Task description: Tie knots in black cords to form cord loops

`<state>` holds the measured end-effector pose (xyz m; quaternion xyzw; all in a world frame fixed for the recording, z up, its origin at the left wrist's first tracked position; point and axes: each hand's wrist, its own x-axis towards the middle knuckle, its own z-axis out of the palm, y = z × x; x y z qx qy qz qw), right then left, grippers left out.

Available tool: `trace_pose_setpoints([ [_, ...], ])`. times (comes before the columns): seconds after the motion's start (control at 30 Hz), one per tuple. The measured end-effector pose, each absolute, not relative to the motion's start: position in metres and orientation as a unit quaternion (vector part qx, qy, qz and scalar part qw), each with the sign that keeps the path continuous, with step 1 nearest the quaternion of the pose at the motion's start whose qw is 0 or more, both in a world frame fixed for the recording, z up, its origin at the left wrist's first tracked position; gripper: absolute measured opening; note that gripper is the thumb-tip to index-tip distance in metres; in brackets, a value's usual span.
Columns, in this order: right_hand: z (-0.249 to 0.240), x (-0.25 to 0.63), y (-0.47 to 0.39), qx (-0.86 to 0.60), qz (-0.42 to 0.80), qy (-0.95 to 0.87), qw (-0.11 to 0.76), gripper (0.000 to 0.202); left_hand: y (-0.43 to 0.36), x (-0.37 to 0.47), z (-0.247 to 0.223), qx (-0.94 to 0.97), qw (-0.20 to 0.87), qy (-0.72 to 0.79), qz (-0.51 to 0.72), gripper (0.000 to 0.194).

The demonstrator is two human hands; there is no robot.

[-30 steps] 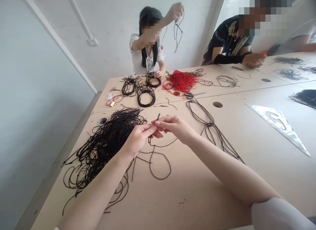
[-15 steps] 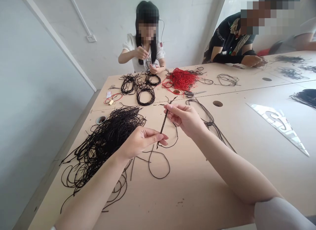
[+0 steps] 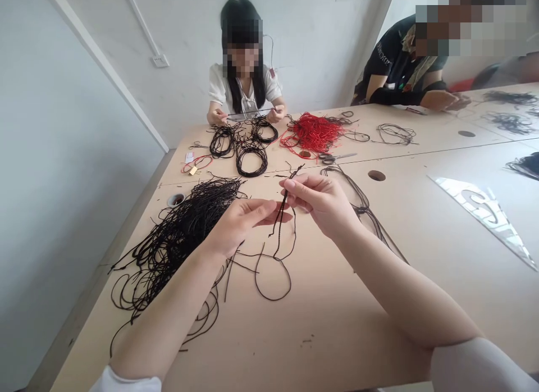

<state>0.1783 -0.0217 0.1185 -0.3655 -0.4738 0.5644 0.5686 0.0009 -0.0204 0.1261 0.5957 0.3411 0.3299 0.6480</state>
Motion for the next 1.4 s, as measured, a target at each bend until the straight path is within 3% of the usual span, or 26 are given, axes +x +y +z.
trace_pose_setpoints([
  [0.33, 0.118, 0.180, -0.021, -0.404, 0.479, -0.477, 0.616, 0.026, -0.015, 0.005, 0.132, 0.601, 0.628, 0.395, 0.299, 0.020],
  [0.43, 0.118, 0.184, -0.019, -0.408, 0.471, -0.489, 0.611, 0.030, -0.013, -0.002, 0.135, 0.587, 0.612, 0.405, 0.342, 0.019],
  [0.53, 0.112, 0.185, -0.016, -0.395, 0.465, -0.592, 0.526, 0.031, -0.007, -0.016, 0.142, 0.532, 0.585, 0.398, 0.465, 0.016],
  [0.67, 0.085, 0.172, -0.015, -0.307, 0.370, -0.843, 0.241, 0.011, 0.004, -0.036, 0.149, 0.491, 0.537, 0.399, 0.558, 0.017],
  [0.8, 0.051, 0.150, -0.020, -0.328, 0.219, -0.917, 0.057, 0.018, 0.007, -0.041, 0.150, 0.474, 0.532, 0.409, 0.570, 0.018],
  [1.03, 0.040, 0.135, -0.034, -0.354, 0.189, -0.916, 0.012, 0.017, 0.005, -0.036, 0.149, 0.473, 0.569, 0.379, 0.556, 0.011],
  [1.17, 0.044, 0.139, -0.031, -0.363, 0.181, -0.913, 0.045, 0.023, 0.005, -0.036, 0.150, 0.473, 0.567, 0.378, 0.558, 0.010],
  [1.4, 0.034, 0.140, -0.019, -0.316, 0.189, -0.929, 0.029, 0.015, 0.005, -0.034, 0.148, 0.492, 0.535, 0.406, 0.554, 0.021],
])
